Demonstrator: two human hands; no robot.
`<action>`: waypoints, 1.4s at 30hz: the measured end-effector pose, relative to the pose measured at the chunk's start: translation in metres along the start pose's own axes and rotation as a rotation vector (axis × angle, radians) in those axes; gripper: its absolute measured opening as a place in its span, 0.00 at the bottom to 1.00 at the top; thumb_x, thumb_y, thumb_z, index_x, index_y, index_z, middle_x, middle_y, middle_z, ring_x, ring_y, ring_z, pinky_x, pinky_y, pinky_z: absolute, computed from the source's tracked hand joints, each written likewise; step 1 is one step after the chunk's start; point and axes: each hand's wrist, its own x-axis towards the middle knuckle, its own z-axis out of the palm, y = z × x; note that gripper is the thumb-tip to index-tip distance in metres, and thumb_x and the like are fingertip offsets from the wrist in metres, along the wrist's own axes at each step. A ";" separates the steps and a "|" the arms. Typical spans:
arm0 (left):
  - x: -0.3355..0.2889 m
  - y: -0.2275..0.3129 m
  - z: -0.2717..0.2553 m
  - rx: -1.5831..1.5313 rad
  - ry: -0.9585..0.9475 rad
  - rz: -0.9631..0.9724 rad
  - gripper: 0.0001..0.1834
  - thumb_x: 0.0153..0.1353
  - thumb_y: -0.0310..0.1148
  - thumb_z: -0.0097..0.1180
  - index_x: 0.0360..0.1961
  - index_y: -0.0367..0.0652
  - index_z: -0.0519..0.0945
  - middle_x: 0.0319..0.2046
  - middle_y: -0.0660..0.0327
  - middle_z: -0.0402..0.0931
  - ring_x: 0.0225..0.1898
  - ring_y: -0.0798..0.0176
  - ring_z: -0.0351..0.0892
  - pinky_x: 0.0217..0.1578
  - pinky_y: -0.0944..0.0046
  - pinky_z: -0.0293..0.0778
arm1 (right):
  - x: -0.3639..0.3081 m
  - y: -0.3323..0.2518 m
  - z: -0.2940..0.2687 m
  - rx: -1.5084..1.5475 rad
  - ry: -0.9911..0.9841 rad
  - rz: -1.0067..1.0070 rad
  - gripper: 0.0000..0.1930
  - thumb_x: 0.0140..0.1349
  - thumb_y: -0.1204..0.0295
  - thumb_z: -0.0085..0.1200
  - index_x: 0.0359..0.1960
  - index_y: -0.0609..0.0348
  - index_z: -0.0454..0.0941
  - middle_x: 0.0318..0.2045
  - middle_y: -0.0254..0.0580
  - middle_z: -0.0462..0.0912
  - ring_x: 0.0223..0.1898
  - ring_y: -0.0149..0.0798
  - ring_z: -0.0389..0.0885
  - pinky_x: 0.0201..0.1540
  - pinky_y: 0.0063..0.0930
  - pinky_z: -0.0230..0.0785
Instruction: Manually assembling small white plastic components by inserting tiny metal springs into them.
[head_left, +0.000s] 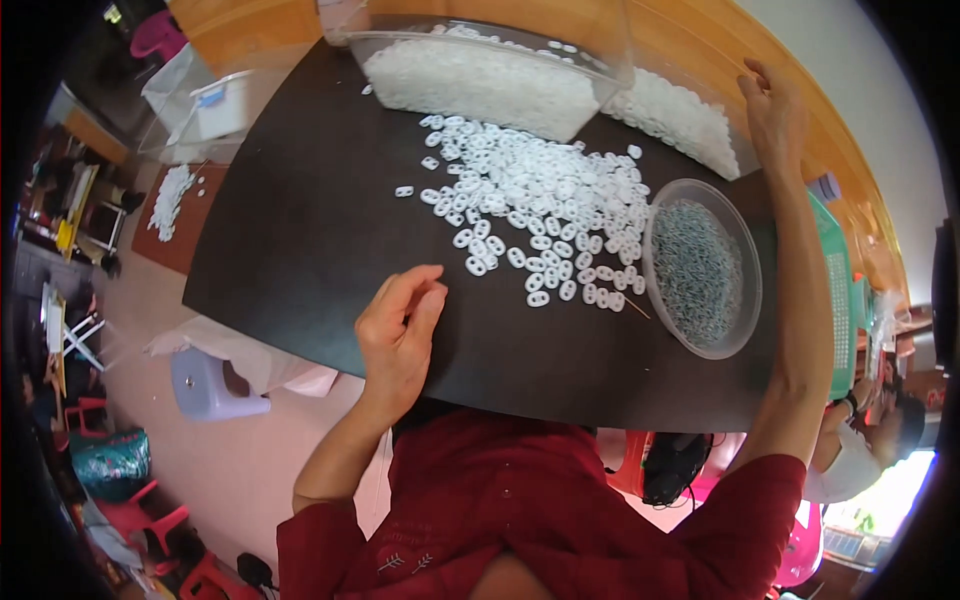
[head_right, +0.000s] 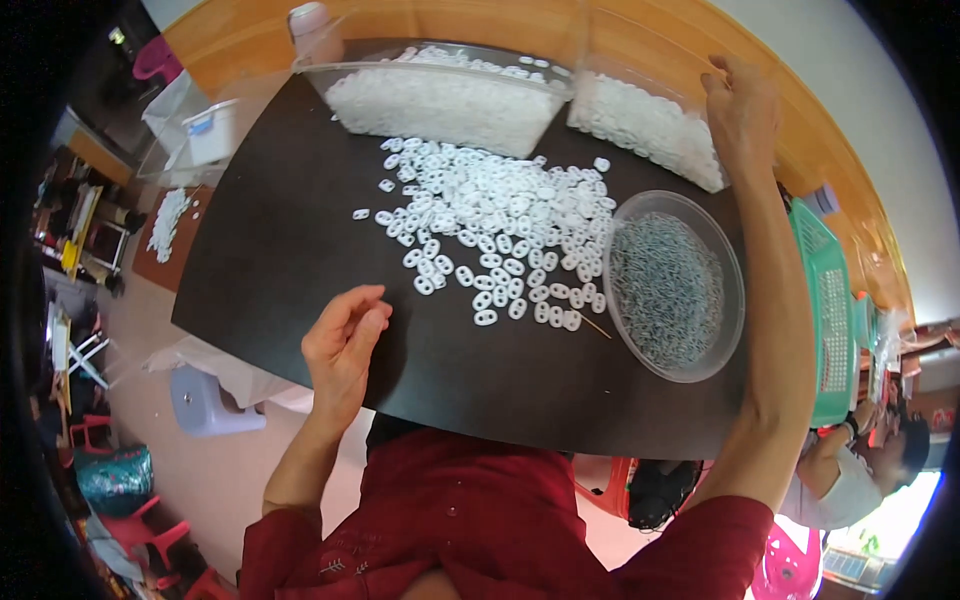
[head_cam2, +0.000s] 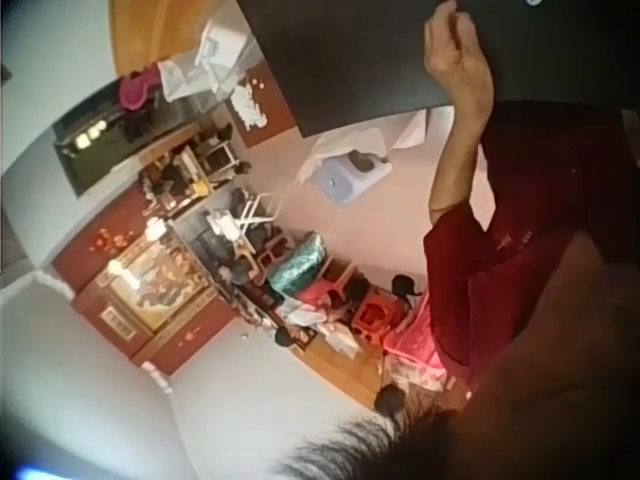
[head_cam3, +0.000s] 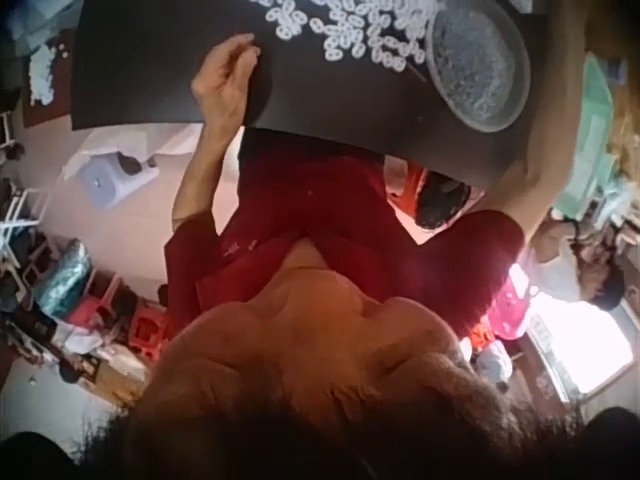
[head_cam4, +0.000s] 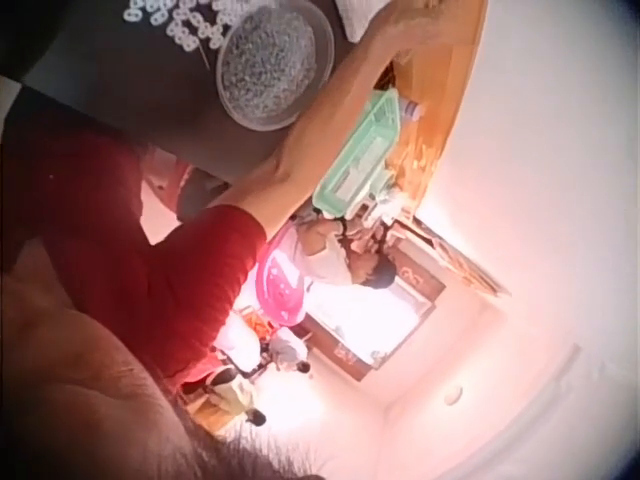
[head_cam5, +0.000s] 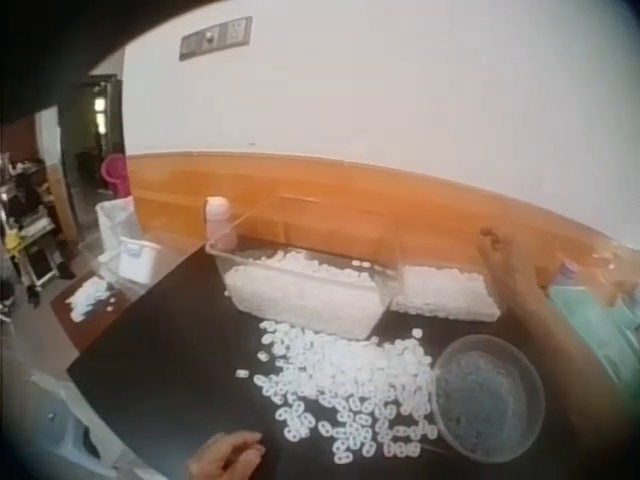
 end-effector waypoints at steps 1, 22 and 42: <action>0.005 0.001 -0.004 0.197 -0.044 0.098 0.11 0.58 0.23 0.55 0.43 0.38 0.77 0.27 0.60 0.75 0.27 0.68 0.74 0.30 0.70 0.69 | -0.011 -0.015 0.001 0.022 -0.008 -0.001 0.12 0.56 0.70 0.54 0.41 0.58 0.80 0.33 0.46 0.82 0.34 0.41 0.79 0.37 0.29 0.70; 0.062 -0.009 0.011 0.708 -0.327 0.588 0.10 0.40 0.19 0.57 0.27 0.41 0.76 0.25 0.59 0.68 0.30 0.55 0.71 0.27 0.57 0.69 | -0.141 -0.137 -0.024 0.730 -0.470 -0.256 0.07 0.49 0.83 0.58 0.31 0.61 0.79 0.26 0.41 0.79 0.29 0.42 0.75 0.33 0.30 0.67; 0.045 -0.012 -0.009 0.646 -0.255 0.464 0.09 0.46 0.19 0.54 0.31 0.40 0.76 0.26 0.59 0.70 0.30 0.55 0.72 0.29 0.57 0.69 | -0.173 -0.205 0.022 0.573 -0.478 -0.637 0.07 0.40 0.80 0.55 0.25 0.62 0.77 0.24 0.41 0.71 0.31 0.43 0.69 0.31 0.33 0.64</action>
